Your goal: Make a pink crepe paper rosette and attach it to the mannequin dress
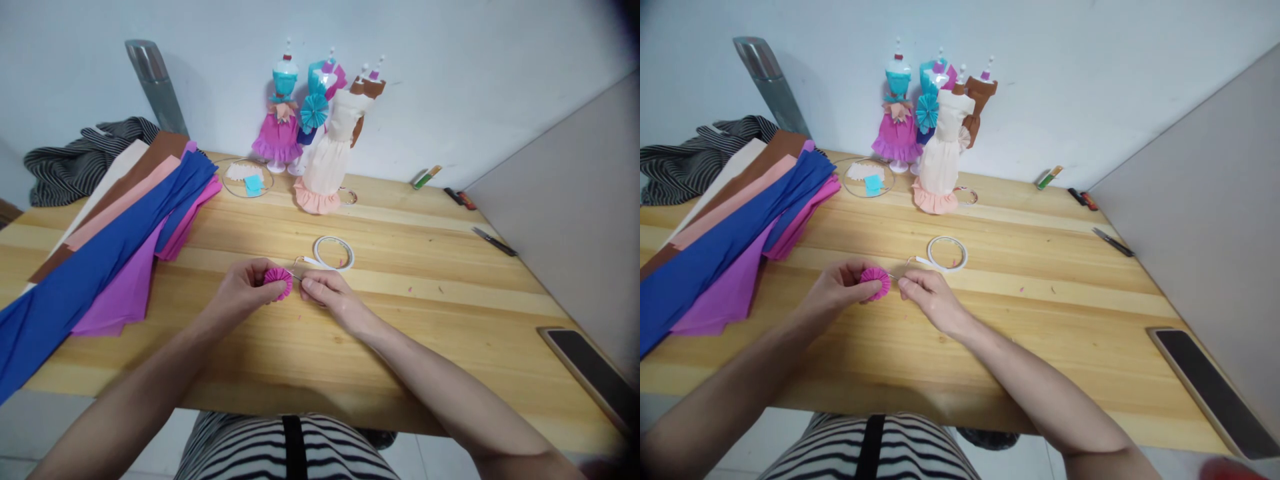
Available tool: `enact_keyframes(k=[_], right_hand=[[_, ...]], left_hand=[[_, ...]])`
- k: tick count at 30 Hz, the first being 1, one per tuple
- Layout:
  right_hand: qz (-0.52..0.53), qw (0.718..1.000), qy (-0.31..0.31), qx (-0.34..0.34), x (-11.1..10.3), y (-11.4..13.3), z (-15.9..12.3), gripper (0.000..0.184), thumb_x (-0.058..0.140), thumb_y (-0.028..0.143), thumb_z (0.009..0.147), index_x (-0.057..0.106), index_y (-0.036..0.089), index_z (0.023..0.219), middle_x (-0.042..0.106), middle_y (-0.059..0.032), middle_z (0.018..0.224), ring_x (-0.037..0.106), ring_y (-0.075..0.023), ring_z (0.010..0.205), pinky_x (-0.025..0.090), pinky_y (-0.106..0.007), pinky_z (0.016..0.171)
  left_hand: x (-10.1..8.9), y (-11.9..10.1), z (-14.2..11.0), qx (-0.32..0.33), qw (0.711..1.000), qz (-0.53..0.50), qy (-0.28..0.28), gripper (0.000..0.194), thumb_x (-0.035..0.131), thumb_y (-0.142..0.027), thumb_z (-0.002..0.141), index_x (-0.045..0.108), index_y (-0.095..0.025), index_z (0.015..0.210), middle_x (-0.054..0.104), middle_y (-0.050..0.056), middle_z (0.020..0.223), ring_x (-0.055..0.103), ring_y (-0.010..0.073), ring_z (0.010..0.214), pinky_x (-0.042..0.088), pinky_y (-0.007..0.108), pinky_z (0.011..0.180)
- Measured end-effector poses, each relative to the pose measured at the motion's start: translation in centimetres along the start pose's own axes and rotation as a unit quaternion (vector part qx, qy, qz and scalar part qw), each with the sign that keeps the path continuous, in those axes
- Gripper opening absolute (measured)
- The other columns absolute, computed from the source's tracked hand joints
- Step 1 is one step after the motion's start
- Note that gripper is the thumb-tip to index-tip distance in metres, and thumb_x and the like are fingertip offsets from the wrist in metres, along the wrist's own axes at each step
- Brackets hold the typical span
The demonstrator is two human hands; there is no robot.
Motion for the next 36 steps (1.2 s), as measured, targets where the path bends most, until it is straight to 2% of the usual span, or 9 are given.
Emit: enact_keyframes(k=[9, 13, 20, 31, 36], right_hand=[[0.048, 0.999, -0.010, 0.006, -0.01, -0.62, 0.15, 0.044, 0.053, 0.055, 0.084, 0.053, 0.019, 0.060, 0.031, 0.0058, 0.048, 0.026, -0.0103, 0.048, 0.017, -0.027, 0.048], [0.076, 0.997, 0.010, 0.018, 0.09, -0.95, 0.12, 0.043, 0.051, 0.055, 0.084, 0.054, 0.018, 0.063, 0.030, 0.0069, 0.047, 0.024, -0.0095, 0.044, 0.016, -0.027, 0.046], [0.027, 1.000, 0.013, 0.005, -0.06, -0.80, 0.05, 0.042, 0.050, 0.053, 0.086, 0.055, 0.018, 0.063, 0.031, 0.0052, 0.048, 0.029, -0.0110, 0.047, 0.019, -0.027, 0.048], [0.004, 1.000, 0.023, 0.009, 0.22, -0.35, 0.05, 0.043, 0.050, 0.054, 0.086, 0.054, 0.019, 0.062, 0.029, 0.0054, 0.049, 0.028, -0.0113, 0.048, 0.018, -0.027, 0.048], [0.000, 1.000, 0.028, 0.009, 0.26, -0.31, 0.01, 0.043, 0.049, 0.055, 0.086, 0.052, 0.020, 0.062, 0.030, 0.0056, 0.049, 0.028, -0.0111, 0.049, 0.019, -0.027, 0.049]], left_hand=[[-0.20, -0.05, -0.02, 0.006, 1.000, 0.005, 0.005, 0.018, 0.074, -0.028, 0.061, 0.066, -0.013, 0.067, 0.058, -0.002, 0.058, 0.046, 0.0078, 0.053, 0.034, 0.020, 0.050], [-0.33, -0.01, 0.01, 0.014, 1.000, 0.010, 0.007, 0.018, 0.073, -0.029, 0.063, 0.066, -0.013, 0.066, 0.057, -0.002, 0.058, 0.046, 0.0079, 0.053, 0.035, 0.021, 0.051], [-0.27, -0.30, 0.00, 0.012, 1.000, 0.017, 0.001, 0.019, 0.073, -0.029, 0.061, 0.064, -0.013, 0.064, 0.056, -0.002, 0.056, 0.045, 0.0081, 0.054, 0.033, 0.021, 0.051], [0.14, 0.19, -0.05, 0.015, 0.996, 0.082, 0.039, 0.016, 0.068, -0.028, 0.066, 0.061, -0.014, 0.063, 0.052, -0.003, 0.057, 0.045, 0.0098, 0.057, 0.033, 0.023, 0.055], [0.10, 0.11, -0.02, 0.006, 0.996, 0.081, 0.030, 0.019, 0.069, -0.030, 0.065, 0.059, -0.014, 0.061, 0.051, -0.003, 0.056, 0.045, 0.0097, 0.056, 0.032, 0.023, 0.054]])
Point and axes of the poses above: each hand's wrist, its own z-axis towards the middle knuckle, its own x-axis out of the palm, y = z × x, the point moved 4 cm from there along z, towards the middle knuckle
